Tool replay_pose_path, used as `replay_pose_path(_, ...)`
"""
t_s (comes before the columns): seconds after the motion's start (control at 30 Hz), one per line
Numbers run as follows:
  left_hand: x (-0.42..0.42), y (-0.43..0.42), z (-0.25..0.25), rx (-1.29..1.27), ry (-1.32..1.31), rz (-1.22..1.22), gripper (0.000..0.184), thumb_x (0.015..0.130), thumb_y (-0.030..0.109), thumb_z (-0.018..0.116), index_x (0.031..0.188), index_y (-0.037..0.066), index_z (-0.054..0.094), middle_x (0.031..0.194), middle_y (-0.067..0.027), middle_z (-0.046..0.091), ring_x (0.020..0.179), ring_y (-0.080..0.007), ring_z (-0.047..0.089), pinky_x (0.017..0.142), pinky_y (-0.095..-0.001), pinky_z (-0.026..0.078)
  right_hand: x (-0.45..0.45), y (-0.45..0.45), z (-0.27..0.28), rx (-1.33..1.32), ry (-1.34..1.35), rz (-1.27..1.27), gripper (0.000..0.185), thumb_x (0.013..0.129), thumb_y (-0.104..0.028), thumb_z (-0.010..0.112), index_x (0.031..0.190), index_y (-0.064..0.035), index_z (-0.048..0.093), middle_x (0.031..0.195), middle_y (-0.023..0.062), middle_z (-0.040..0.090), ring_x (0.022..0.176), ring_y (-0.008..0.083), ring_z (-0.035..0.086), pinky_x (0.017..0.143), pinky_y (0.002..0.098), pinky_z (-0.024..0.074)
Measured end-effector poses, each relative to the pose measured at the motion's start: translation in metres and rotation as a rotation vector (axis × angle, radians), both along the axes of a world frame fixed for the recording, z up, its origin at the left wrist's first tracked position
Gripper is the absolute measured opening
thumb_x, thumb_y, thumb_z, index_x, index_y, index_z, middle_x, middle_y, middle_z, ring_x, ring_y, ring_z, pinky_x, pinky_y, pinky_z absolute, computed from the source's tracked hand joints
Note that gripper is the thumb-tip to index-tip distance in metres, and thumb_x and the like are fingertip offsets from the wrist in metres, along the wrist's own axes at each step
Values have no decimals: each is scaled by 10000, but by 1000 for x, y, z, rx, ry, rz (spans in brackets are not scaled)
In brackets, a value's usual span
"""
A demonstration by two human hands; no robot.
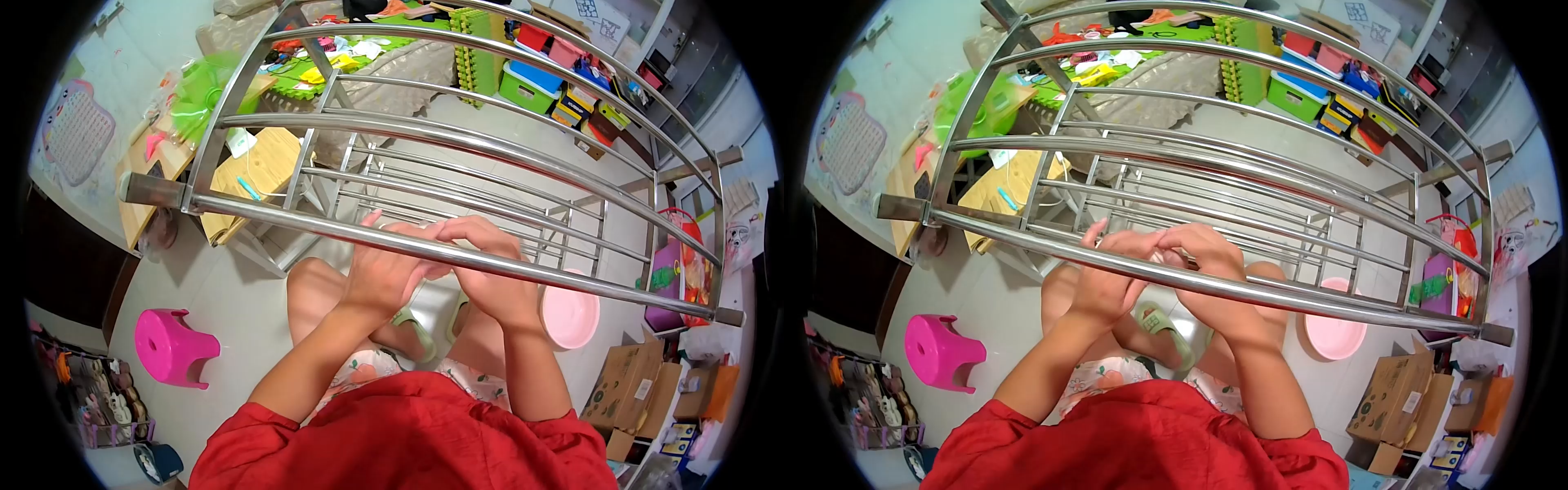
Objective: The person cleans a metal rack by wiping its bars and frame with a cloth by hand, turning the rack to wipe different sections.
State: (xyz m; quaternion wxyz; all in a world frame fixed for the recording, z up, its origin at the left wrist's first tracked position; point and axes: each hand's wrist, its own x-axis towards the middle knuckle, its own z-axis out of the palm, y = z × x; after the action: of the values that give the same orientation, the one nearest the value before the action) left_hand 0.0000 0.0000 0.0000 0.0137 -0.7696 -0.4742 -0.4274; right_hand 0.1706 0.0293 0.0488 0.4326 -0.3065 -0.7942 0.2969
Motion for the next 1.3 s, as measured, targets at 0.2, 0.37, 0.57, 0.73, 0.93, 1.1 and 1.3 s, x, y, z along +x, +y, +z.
replay_pose_path(0.2, -5, -1, -14, 127, 160, 46, 376, 794, 160, 649, 1167, 205, 626, 921, 33, 588, 912, -162, 595, 1034, -450, 275, -4, 1, -13, 40, -80, -299, 144, 755, 14, 570, 888, -20, 612, 850, 141, 614, 755, 326, 615, 668, 391, 491)
replay_pose_path(0.37, -18, -9, -15, 108, 236, 72, 414, 745, 146, 675, 1144, 249, 634, 888, 48, 578, 920, -148, 589, 1021, -438, 294, -6, -5, -14, 17, -378, -349, 146, 801, -80, 565, 942, -60, 598, 796, 159, 653, 728, 382, 628, 655, 475, 497)
replay_pose_path(0.57, -23, -7, -6, 70, 257, 114, 279, 792, 136, 652, 1069, 167, 637, 874, 15, 582, 895, -182, 585, 1001, -435, 320, -3, -4, -5, -110, -701, -387, 183, 844, -144, 541, 1011, -82, 582, 642, 196, 626, 615, 409, 620, 593, 514, 480)
replay_pose_path(0.73, -5, 2, 5, 113, 132, -45, 217, 822, 194, 617, 1022, 114, 591, 861, -16, 552, 839, -220, 545, 900, -448, 358, -8, -4, 4, -61, -674, -482, 170, 888, -153, 532, 1054, -131, 557, 616, 170, 596, 612, 373, 604, 581, 491, 456)
replay_pose_path(0.93, 5, 7, 0, 69, 317, -9, 279, 815, 169, 528, 1077, 108, 600, 844, -21, 525, 810, -220, 519, 757, -380, 386, -7, -4, 10, -72, -639, -491, 185, 912, -205, 523, 1080, -135, 553, 642, 149, 611, 646, 357, 616, 591, 475, 462)
replay_pose_path(1.1, -3, 11, -2, 97, 349, -6, 255, 796, 168, 553, 1040, 119, 608, 811, -21, 502, 780, -209, 518, 739, -370, 383, -7, -4, 12, -104, -655, -503, 156, 908, -211, 535, 1026, -120, 581, 669, 147, 625, 672, 349, 623, 607, 461, 472)
replay_pose_path(1.3, -28, 14, 11, 76, 394, -11, 203, 737, 223, 666, 910, 126, 626, 735, -32, 540, 741, -210, 556, 770, -362, 394, -3, 0, 2, -36, -524, -484, 124, 857, -162, 586, 963, -102, 608, 621, 186, 612, 600, 393, 615, 580, 493, 483)
